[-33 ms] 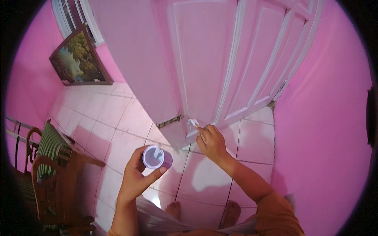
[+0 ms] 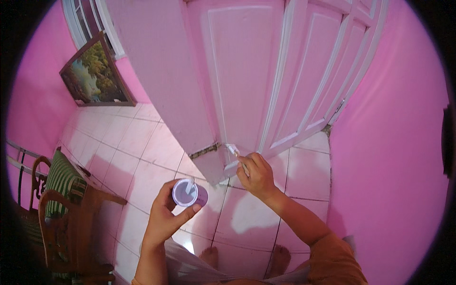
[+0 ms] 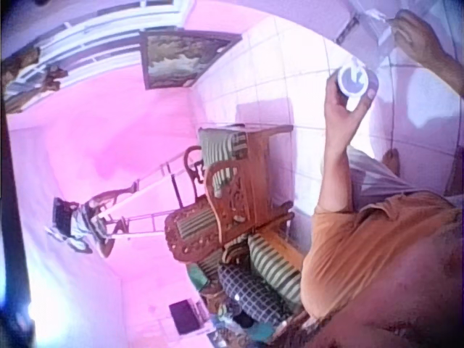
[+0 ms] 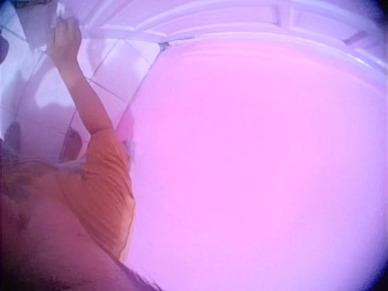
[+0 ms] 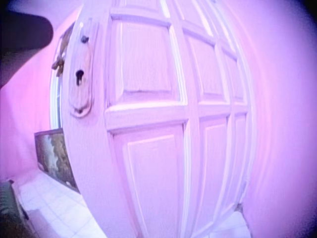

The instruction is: The person paints a door and its frame using a paintbrush while holding a paint container.

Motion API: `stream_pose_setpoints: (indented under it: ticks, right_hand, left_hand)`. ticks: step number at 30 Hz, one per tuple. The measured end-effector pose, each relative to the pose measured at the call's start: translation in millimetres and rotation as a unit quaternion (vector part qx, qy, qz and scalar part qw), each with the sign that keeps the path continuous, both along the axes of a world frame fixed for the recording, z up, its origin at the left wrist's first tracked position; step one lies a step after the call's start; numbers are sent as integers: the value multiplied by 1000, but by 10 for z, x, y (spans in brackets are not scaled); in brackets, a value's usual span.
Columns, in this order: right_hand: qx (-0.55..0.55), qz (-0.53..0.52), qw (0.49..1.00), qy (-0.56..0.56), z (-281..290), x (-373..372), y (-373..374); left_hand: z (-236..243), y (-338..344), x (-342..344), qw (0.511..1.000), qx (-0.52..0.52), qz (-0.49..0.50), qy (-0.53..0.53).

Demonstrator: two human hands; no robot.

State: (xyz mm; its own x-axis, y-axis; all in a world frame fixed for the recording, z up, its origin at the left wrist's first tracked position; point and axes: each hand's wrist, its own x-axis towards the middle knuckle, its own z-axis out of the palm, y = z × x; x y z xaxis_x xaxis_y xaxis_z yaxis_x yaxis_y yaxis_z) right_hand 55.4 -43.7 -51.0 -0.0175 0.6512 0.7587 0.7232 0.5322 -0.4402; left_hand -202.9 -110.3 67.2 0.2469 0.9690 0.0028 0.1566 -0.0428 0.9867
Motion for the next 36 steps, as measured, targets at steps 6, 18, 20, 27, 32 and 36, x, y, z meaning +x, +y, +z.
stream_pose_setpoints:
  ticks: [6, 18, 20, 27, 32, 36]
  right_hand:
    - [72, 22, 996, 38, 765, 233, -58]
    - [122, 15, 990, 68, 2088, 1147, -39]
    - [130, 11, 990, 52, 2233, 1184, 40]
    - [198, 25, 980, -3, 2727, 1138, 432]
    - [304, 3, 953, -16, 2751, 1024, 370]
    - [232, -4, 972, -46, 2300, 1011, 430]
  left_hand:
    - [-28, 46, 53, 1000, 11, -4, -5]
    - [-212, 420, 462, 999, -14, -38, -8]
    - [-261, 464, 525, 998, -7, -68, -10]
    - [-247, 483, 676, 993, -15, -117, -2]
    - [-234, 413, 636, 992, -16, -125, 0]
    - [-165, 301, 613, 993, -40, -114, 12]
